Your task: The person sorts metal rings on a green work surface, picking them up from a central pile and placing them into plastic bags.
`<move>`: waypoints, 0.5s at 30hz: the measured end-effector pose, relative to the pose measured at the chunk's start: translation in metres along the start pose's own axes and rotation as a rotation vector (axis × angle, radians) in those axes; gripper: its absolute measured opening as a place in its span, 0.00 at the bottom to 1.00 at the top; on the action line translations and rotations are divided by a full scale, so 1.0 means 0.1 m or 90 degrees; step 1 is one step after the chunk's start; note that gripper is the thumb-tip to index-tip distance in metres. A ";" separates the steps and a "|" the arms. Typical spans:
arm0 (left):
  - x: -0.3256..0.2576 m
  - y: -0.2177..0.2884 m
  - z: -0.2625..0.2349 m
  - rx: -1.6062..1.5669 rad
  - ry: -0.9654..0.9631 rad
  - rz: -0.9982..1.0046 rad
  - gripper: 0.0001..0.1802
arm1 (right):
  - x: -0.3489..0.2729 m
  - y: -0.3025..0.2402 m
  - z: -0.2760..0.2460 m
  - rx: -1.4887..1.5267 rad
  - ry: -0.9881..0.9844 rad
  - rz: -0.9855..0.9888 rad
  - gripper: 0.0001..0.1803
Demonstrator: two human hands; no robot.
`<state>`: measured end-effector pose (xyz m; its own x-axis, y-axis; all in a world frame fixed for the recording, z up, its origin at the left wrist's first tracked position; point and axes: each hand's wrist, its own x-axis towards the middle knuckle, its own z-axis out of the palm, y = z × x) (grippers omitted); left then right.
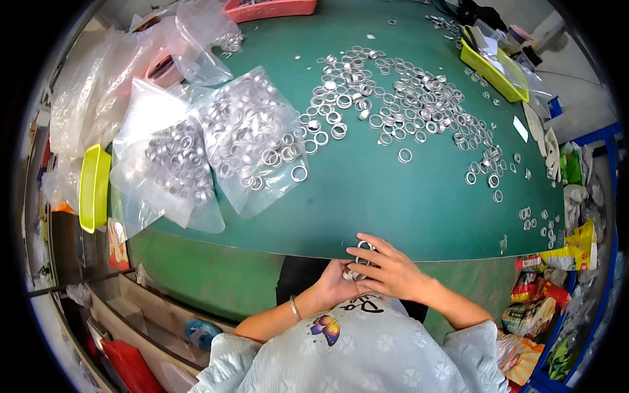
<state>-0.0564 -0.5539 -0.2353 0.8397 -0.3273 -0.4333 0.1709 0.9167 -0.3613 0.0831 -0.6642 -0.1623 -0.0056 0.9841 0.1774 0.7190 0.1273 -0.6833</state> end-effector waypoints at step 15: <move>-0.27 0.06 -0.54 0.063 -0.084 -0.022 0.16 | 0.05 -0.18 0.44 0.105 0.002 -0.196 0.18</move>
<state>-0.1064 -0.5524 -0.2704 0.8920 -0.3315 -0.3075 0.2450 0.9259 -0.2875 0.0394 -0.6558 -0.1800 -0.2025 0.8959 0.3954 0.5620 0.4369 -0.7023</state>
